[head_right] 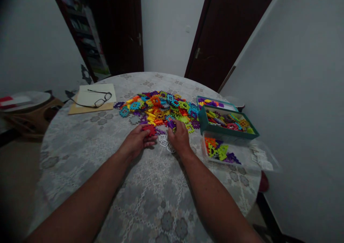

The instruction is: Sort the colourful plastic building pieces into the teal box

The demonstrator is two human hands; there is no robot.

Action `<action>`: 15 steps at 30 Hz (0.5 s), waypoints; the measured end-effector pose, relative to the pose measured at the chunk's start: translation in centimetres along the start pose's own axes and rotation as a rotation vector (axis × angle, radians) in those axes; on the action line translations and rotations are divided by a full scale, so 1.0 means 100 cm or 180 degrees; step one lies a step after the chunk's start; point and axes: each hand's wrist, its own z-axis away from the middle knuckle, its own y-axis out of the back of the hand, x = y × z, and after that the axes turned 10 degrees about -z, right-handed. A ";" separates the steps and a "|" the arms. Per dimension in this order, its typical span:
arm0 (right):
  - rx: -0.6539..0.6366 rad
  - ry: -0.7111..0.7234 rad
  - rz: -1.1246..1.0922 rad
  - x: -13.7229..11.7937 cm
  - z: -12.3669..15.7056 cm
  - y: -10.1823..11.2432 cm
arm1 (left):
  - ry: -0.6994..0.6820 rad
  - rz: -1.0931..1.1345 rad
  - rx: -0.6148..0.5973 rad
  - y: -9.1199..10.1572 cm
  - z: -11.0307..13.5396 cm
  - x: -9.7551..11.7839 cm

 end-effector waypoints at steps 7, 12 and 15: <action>-0.0267 0.0069 -0.0270 -0.013 0.004 -0.004 | -0.0083 -0.0054 0.0048 0.001 0.000 0.001; -0.0280 -0.0006 -0.0373 -0.030 0.001 0.007 | -0.0206 -0.0079 0.0155 0.003 -0.001 0.003; -0.0487 -0.0244 -0.0346 -0.038 -0.008 0.022 | -0.0292 -0.0187 0.0284 0.004 -0.003 0.002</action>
